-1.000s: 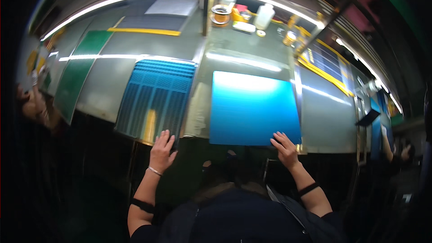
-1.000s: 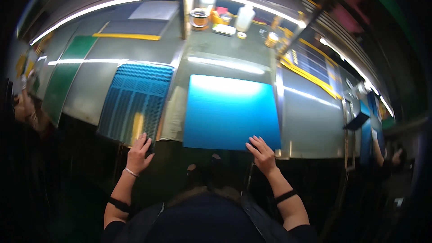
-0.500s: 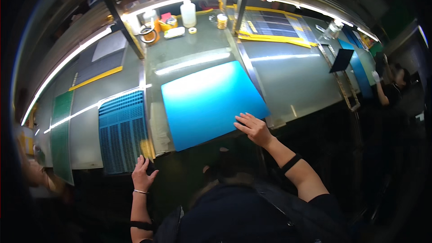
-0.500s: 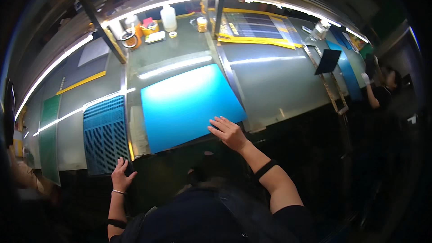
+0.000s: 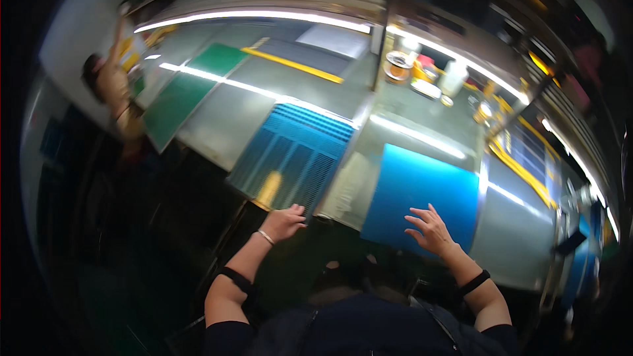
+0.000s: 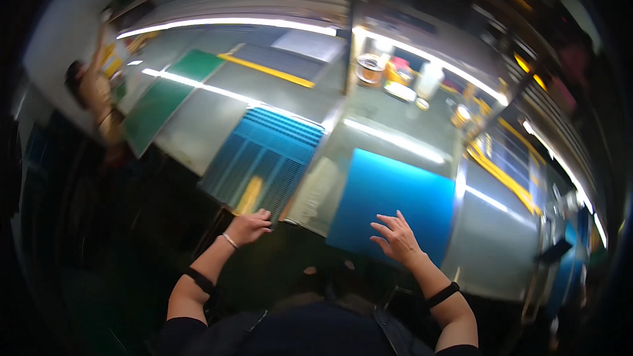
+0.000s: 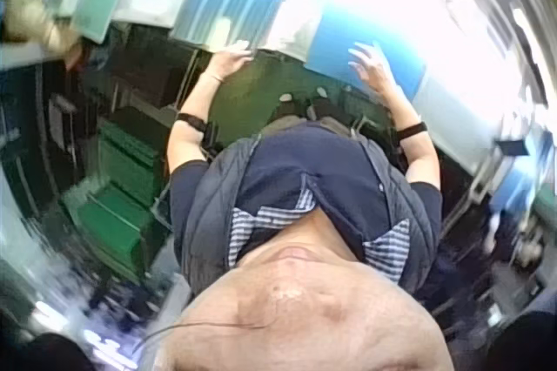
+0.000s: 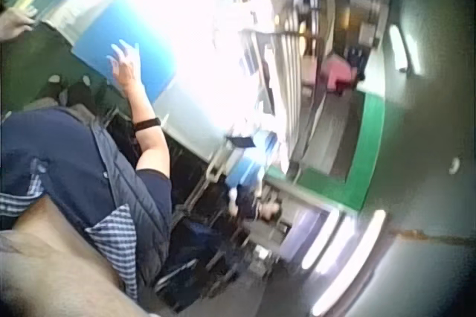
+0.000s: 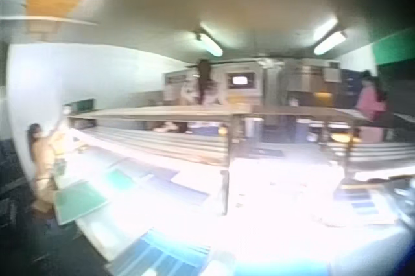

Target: A worker is inspecting and sorting blue material sheets and mesh-like grids on a light table in a manufacturing facility.

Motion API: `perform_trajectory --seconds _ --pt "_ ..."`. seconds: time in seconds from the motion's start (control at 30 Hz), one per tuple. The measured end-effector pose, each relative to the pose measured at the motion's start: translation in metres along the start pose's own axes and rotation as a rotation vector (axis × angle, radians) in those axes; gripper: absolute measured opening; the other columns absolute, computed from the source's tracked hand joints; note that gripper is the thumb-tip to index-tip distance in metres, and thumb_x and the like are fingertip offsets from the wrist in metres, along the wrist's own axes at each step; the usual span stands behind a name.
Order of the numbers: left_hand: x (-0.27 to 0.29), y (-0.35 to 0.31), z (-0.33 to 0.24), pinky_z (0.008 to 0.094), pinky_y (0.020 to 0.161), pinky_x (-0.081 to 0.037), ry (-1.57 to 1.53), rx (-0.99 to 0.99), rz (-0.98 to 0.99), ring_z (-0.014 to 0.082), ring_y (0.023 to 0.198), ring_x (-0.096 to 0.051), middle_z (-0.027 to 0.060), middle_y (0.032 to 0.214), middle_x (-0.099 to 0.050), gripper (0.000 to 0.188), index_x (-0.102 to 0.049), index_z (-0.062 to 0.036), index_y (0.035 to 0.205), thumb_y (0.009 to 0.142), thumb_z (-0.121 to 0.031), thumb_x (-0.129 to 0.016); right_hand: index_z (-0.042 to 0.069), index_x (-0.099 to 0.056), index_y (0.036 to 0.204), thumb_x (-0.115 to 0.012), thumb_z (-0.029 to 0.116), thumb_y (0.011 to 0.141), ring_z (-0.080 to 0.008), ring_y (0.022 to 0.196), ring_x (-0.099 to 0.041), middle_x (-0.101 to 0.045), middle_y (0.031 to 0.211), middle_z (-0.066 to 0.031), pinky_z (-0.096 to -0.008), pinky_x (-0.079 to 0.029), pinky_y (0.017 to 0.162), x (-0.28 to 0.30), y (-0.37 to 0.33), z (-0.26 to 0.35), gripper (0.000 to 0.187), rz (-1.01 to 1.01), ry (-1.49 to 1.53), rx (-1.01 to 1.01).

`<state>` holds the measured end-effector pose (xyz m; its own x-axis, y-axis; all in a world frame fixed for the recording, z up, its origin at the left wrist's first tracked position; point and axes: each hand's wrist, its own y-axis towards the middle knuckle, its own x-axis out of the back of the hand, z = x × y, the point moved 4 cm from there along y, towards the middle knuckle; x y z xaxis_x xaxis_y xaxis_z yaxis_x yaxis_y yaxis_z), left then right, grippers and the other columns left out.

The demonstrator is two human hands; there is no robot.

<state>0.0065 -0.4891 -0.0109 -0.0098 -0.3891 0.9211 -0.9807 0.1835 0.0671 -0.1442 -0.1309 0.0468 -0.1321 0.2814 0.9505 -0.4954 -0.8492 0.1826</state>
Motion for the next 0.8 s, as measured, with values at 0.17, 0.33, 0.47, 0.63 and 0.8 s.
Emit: perform_trajectory --seconds 0.17,0.33,0.47,0.63,0.8 --pt "-0.018 -0.011 -0.023 0.0376 0.085 -0.048 0.238 -0.216 -0.455 0.0281 0.091 -0.060 0.0142 0.090 -0.058 0.005 -0.051 -0.0047 0.071 0.070 -0.006 -0.056 0.012 -0.053 0.120 -0.067 0.031 0.079 -0.0305 0.122 -0.042 -0.046 0.131 -0.0136 -0.0461 -0.031 0.104 -0.060 0.147 0.025 0.047 0.223 0.225 0.339" --pt "-0.037 -0.013 -0.013 0.0370 0.091 -0.048 0.105 -0.020 -0.426 0.0283 0.102 -0.059 0.0174 0.107 -0.059 0.016 -0.053 -0.0002 0.095 0.080 -0.005 -0.052 0.015 -0.047 0.130 -0.074 0.045 0.067 -0.0417 0.130 -0.028 -0.035 0.140 -0.0170 -0.0509 -0.023 0.107 -0.087 0.231 0.056 0.074 0.361 0.077 0.502" --pt "-0.021 -0.022 0.004 0.0335 0.060 -0.050 -0.282 0.378 -0.419 0.0285 0.070 -0.062 0.0143 0.085 -0.057 0.008 -0.046 -0.0056 0.093 0.087 -0.008 -0.050 0.018 -0.052 0.126 -0.075 0.043 0.066 -0.0465 0.129 -0.027 -0.036 0.139 -0.0191 -0.0523 -0.023 0.107 -0.103 0.243 0.067 0.069 0.384 0.122 0.558" --pt "0.049 -0.015 -0.005 0.0339 0.062 -0.050 -0.017 0.437 -0.896 0.0252 0.071 -0.061 0.0099 0.074 -0.052 0.007 -0.047 -0.0048 0.082 0.082 -0.002 -0.053 0.016 -0.061 0.115 -0.065 0.024 0.080 -0.0484 0.121 -0.037 -0.047 0.129 -0.0206 -0.0506 -0.032 0.102 -0.125 0.249 0.048 0.036 0.314 0.155 0.518" --pt "0.022 0.036 -0.077 0.0327 0.061 -0.049 0.008 -0.464 -0.387 0.0214 0.069 -0.059 0.0077 0.074 -0.054 0.006 -0.052 -0.0052 0.080 0.080 -0.011 -0.053 0.012 -0.066 0.093 -0.059 0.022 0.083 -0.0387 0.084 -0.060 -0.064 0.088 -0.0189 -0.0443 -0.049 0.073 -0.105 0.271 0.044 0.015 0.478 0.155 0.344"
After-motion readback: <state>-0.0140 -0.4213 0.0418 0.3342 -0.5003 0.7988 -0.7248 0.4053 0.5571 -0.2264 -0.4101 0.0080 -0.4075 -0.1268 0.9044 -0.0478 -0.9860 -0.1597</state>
